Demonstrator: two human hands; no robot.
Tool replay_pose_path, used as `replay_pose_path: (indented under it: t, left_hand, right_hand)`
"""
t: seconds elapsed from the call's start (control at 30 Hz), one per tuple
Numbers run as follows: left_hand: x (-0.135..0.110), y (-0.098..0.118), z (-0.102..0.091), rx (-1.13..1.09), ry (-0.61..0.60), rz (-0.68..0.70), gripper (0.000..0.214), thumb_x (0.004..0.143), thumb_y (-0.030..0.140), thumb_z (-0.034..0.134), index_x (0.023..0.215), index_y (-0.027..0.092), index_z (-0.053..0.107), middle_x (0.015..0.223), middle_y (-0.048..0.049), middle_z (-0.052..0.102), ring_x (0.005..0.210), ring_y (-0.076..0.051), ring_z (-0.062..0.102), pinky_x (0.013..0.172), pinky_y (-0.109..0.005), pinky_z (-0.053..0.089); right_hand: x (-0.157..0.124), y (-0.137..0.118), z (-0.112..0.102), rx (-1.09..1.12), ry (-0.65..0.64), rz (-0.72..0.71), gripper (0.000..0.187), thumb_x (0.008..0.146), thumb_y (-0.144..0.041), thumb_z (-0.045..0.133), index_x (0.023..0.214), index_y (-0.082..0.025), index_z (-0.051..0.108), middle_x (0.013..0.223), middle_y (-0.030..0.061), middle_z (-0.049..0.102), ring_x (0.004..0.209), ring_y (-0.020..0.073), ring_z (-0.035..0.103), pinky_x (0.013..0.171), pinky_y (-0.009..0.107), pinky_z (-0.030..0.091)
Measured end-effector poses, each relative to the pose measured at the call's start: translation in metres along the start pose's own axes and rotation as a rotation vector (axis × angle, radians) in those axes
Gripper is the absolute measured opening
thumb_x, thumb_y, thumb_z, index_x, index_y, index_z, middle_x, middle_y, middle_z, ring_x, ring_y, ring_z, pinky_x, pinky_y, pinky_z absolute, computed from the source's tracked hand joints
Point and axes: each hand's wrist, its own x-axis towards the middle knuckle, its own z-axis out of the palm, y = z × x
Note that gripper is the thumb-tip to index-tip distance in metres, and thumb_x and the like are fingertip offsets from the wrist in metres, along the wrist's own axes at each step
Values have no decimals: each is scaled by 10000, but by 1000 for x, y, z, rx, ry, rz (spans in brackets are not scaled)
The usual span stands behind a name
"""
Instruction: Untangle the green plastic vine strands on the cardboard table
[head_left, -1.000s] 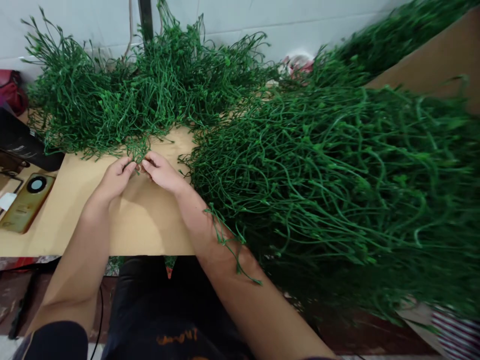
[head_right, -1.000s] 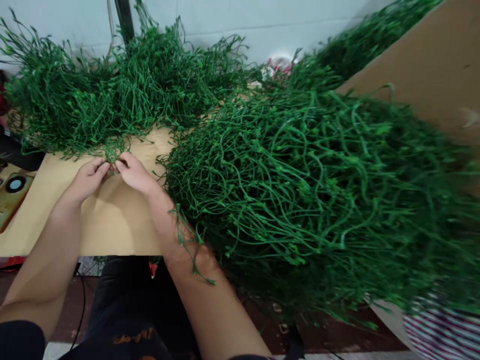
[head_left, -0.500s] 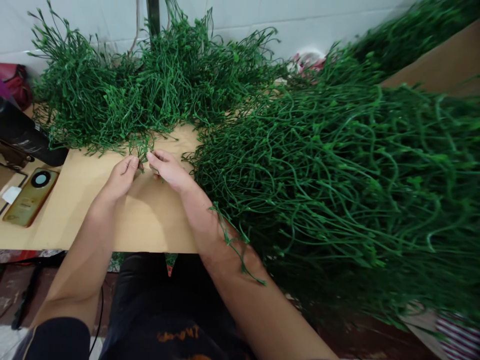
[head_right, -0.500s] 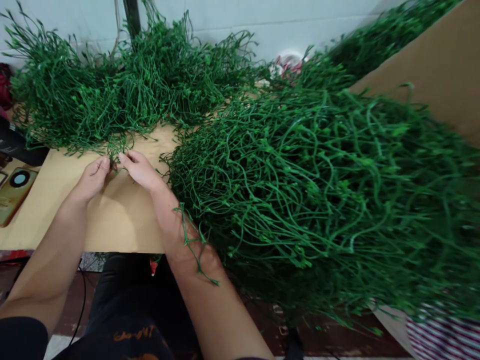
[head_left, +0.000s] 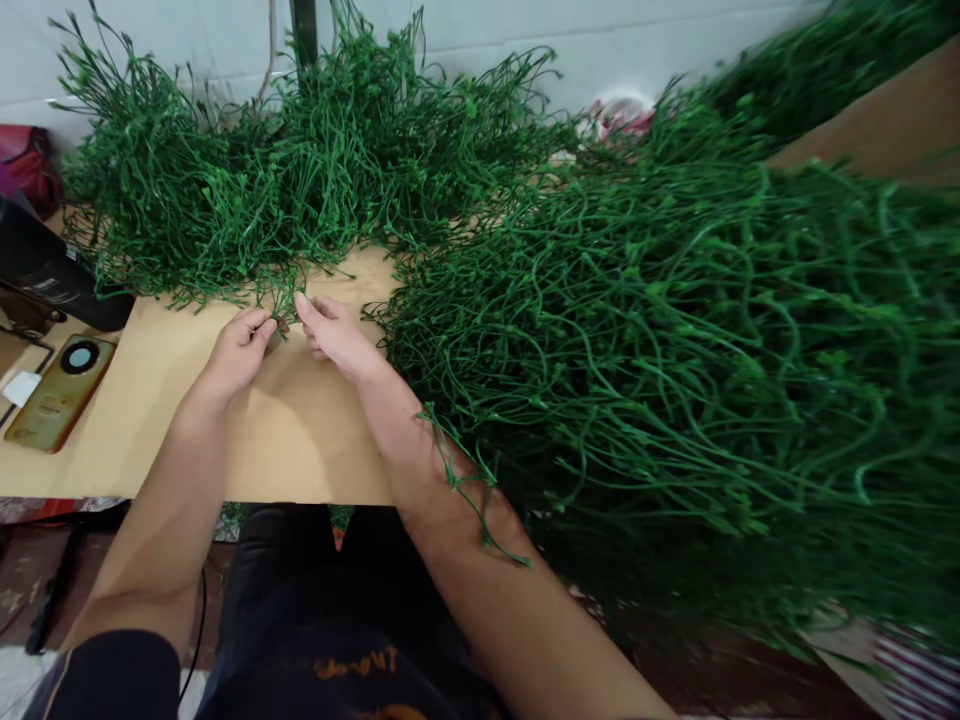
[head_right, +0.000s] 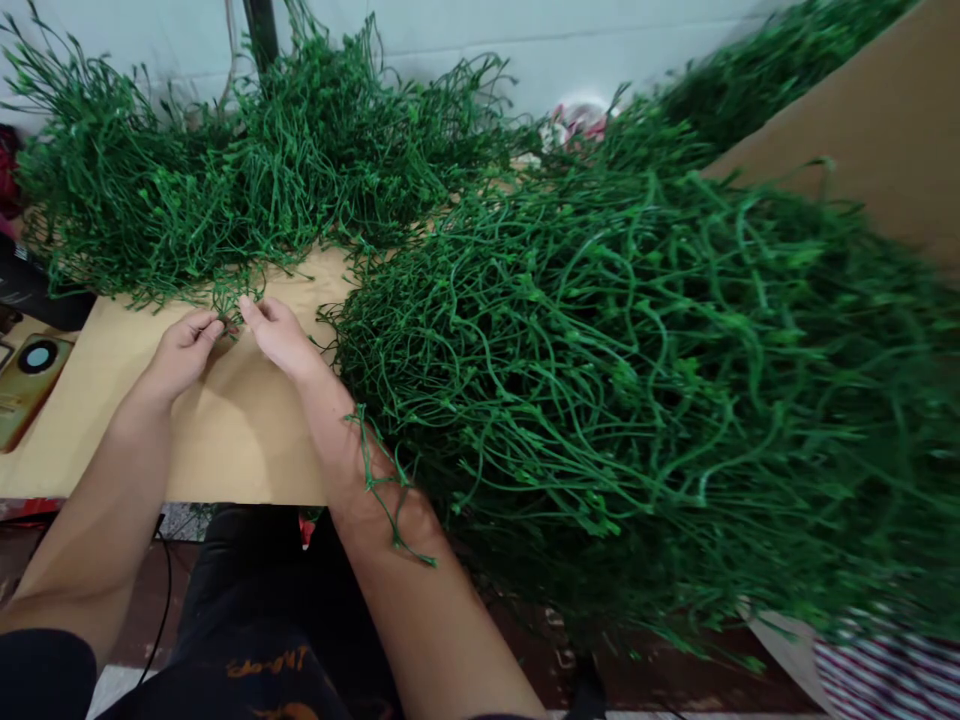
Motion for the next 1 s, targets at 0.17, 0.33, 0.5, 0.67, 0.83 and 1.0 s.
replay_pose_path:
  t: [0.17, 0.33, 0.5, 0.67, 0.83, 1.0]
  left_hand:
    - [0, -2, -2, 67, 124, -36, 219, 855, 300, 422, 676, 193, 488, 634, 8, 416, 675, -151, 420, 694, -274, 363]
    - [3, -10, -8, 101, 204, -125, 252, 852, 312, 439, 631, 195, 473, 617, 2, 444, 654, -155, 419, 660, -276, 342]
    - [9, -12, -12, 79, 199, -244, 253, 830, 262, 466, 588, 188, 476, 568, 13, 445, 597, -141, 400, 626, -273, 314]
    - [12, -14, -12, -25, 192, -254, 241, 822, 278, 474, 599, 186, 470, 564, 19, 442, 566, -126, 389, 596, -262, 316]
    - [2, -3, -17, -74, 50, -89, 250, 776, 371, 504, 606, 188, 490, 609, 4, 424, 621, -138, 402, 633, -266, 361]
    - [-5, 13, -18, -13, -143, 42, 347, 763, 428, 529, 526, 192, 435, 626, -11, 409, 671, -154, 426, 715, -296, 403]
  right_hand:
    - [-3, 0, 1, -40, -14, 22, 406, 898, -481, 463, 637, -191, 354, 513, -84, 220, 436, 31, 182, 421, 186, 160]
    - [-8, -4, 4, -127, -102, -87, 396, 912, -438, 451, 620, -186, 359, 531, -64, 267, 492, 53, 248, 473, 197, 211]
    - [-11, -11, 11, -319, -161, -162, 375, 904, -230, 474, 557, -173, 343, 551, -53, 298, 556, 62, 293, 574, 219, 269]
    - [-10, -9, 10, -294, -129, -199, 370, 908, -277, 478, 576, -176, 350, 566, -50, 308, 577, 67, 309, 581, 225, 274]
    - [-8, -3, 3, -134, 24, -129, 362, 888, -459, 480, 664, -183, 412, 591, -55, 308, 571, 67, 305, 540, 216, 276]
    - [-3, -3, -1, -79, 52, -58, 412, 799, -523, 589, 668, -188, 389, 604, -62, 330, 581, 60, 316, 539, 210, 293]
